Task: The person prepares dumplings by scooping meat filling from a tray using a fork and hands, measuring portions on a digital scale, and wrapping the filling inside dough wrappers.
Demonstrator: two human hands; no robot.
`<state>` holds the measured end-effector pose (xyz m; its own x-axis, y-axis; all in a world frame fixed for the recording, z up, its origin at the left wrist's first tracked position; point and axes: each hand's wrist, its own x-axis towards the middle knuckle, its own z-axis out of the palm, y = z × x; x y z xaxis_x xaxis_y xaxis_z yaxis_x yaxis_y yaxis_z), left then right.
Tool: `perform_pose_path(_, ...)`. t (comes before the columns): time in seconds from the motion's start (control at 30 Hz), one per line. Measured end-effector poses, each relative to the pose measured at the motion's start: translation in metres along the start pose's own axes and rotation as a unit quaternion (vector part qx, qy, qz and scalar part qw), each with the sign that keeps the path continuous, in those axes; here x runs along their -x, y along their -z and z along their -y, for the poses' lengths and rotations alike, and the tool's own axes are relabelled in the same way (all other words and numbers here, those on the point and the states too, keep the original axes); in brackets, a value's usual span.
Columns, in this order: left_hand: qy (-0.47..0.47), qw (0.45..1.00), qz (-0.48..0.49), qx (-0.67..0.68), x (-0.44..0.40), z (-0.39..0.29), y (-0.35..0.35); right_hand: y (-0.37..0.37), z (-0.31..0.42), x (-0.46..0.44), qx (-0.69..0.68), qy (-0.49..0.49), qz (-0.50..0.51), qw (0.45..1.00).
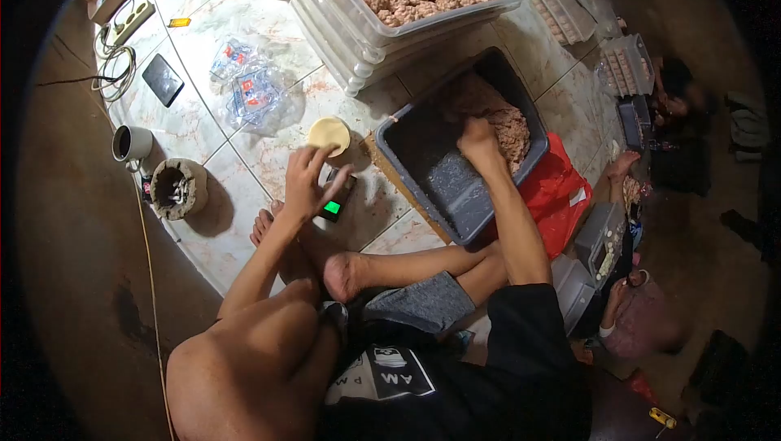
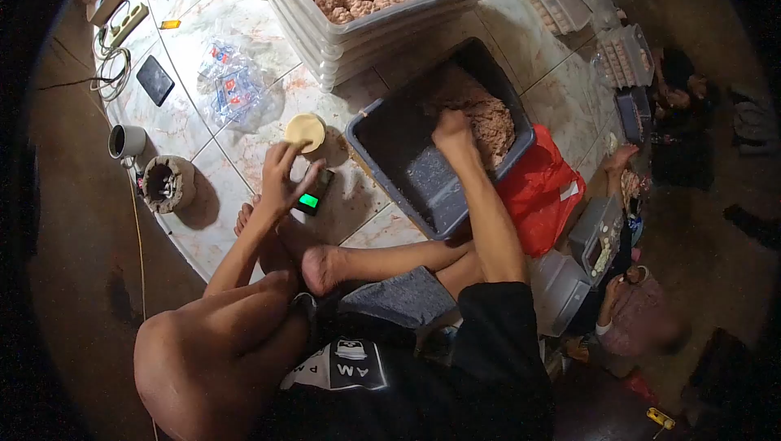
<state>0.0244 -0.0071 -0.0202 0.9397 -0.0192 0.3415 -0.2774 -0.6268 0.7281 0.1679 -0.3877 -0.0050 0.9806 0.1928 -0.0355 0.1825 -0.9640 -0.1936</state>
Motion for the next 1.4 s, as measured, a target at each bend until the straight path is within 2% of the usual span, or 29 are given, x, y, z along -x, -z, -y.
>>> perform_pose_path(0.1, -0.009, 0.998, 0.046, -0.049, -0.021, 0.022, -0.012, 0.023, -0.007, 0.005, 0.001, -0.04, -0.016, 0.999)
perform_pose_path(0.13, -0.003, 0.998, 0.048, -0.039, -0.025, 0.023, -0.013, 0.009, -0.016, 0.003, 0.017, -0.05, -0.034, 0.998)
perform_pose_path(0.23, -0.016, 0.997, 0.068, -0.021, -0.031, 0.022, -0.009, -0.082, -0.036, -0.025, 0.094, -0.121, 0.075, 0.985)
perform_pose_path(0.3, 0.024, 0.997, 0.068, 0.014, -0.032, 0.022, -0.008, -0.078, -0.005, -0.028, 0.039, -0.093, -0.046, 0.994)
perform_pose_path(0.37, 0.078, 0.992, 0.051, 0.081, -0.034, 0.018, -0.009, -0.054, 0.023, -0.023, -0.011, -0.095, -0.073, 0.993)
perform_pose_path(0.43, 0.148, 0.973, 0.016, 0.175, -0.039, 0.009, -0.001, -0.017, 0.049, -0.011, -0.06, -0.126, -0.01, 0.99)
perform_pose_path(0.47, 0.187, 0.959, 0.018, 0.214, -0.041, 0.01, 0.005, -0.01, 0.048, -0.003, -0.192, -0.164, 0.009, 0.968)
perform_pose_path(0.53, 0.142, 0.97, -0.046, 0.193, -0.048, 0.009, 0.022, 0.004, 0.048, 0.02, -0.445, -0.215, 0.054, 0.868)
perform_pose_path(0.57, 0.125, 0.972, -0.078, 0.181, -0.048, 0.007, 0.033, 0.038, 0.068, 0.033, -0.505, -0.243, 0.074, 0.825)
perform_pose_path(0.6, 0.139, 0.972, -0.102, 0.161, -0.049, 0.005, 0.047, 0.054, 0.072, 0.045, -0.501, -0.218, 0.071, 0.835)
perform_pose_path(0.63, 0.216, 0.935, -0.14, 0.245, -0.052, -0.003, 0.058, 0.073, 0.083, 0.056, -0.511, -0.201, 0.067, 0.833)
perform_pose_path(0.7, 0.247, 0.898, -0.206, 0.3, -0.055, 0.013, 0.075, 0.115, 0.107, 0.068, -0.5, -0.164, 0.096, 0.845)
perform_pose_path(0.73, 0.253, 0.793, -0.227, 0.505, -0.06, 0.021, 0.07, 0.133, 0.121, 0.074, -0.497, -0.154, 0.108, 0.847)
perform_pose_path(0.83, 0.388, 0.625, -0.095, 0.671, -0.079, -0.024, 0.068, 0.161, 0.173, 0.089, -0.432, -0.109, 0.096, 0.89)
perform_pose_path(0.9, 0.405, 0.601, -0.02, 0.689, -0.079, -0.05, 0.053, 0.141, 0.202, 0.096, -0.403, -0.015, 0.021, 0.915)
perform_pose_path(0.93, 0.393, 0.582, 0.028, 0.711, -0.078, -0.058, 0.046, 0.142, 0.221, 0.095, -0.372, -0.029, 0.046, 0.927)
perform_pose_path(0.97, 0.38, 0.559, 0.076, 0.733, -0.075, -0.065, 0.039, 0.116, 0.222, 0.093, -0.327, 0.025, 0.017, 0.944)
perform_pose_path(1.0, 0.379, 0.532, 0.081, 0.753, -0.072, -0.07, 0.035, 0.097, 0.217, 0.087, -0.292, 0.053, 0.006, 0.955)
perform_pose_path(1.03, 0.398, 0.529, 0.045, 0.748, -0.066, -0.065, 0.032, 0.088, 0.217, 0.084, -0.256, 0.079, -0.004, 0.963)
perform_pose_path(1.13, 0.438, 0.52, -0.071, 0.73, -0.061, -0.047, 0.026, 0.105, 0.214, 0.095, -0.137, 0.036, 0.024, 0.99)
perform_pose_path(1.23, 0.433, 0.53, -0.063, 0.727, -0.058, -0.041, 0.024, 0.121, 0.23, 0.1, -0.256, 0.017, -0.015, 0.966)
perform_pose_path(1.27, 0.425, 0.517, -0.034, 0.742, -0.055, -0.041, 0.019, 0.111, 0.237, 0.102, -0.29, 0.044, -0.018, 0.956)
perform_pose_path(1.3, 0.385, 0.466, 0.054, 0.794, -0.052, -0.045, 0.02, 0.086, 0.231, 0.102, -0.265, 0.062, 0.033, 0.962)
perform_pose_path(1.37, 0.463, 0.54, -0.022, 0.703, -0.055, -0.058, 0.021, 0.076, 0.228, 0.098, -0.257, 0.025, 0.052, 0.965)
perform_pose_path(1.4, 0.466, 0.546, -0.05, 0.695, -0.057, -0.058, 0.023, 0.084, 0.23, 0.095, -0.26, 0.032, 0.035, 0.964)
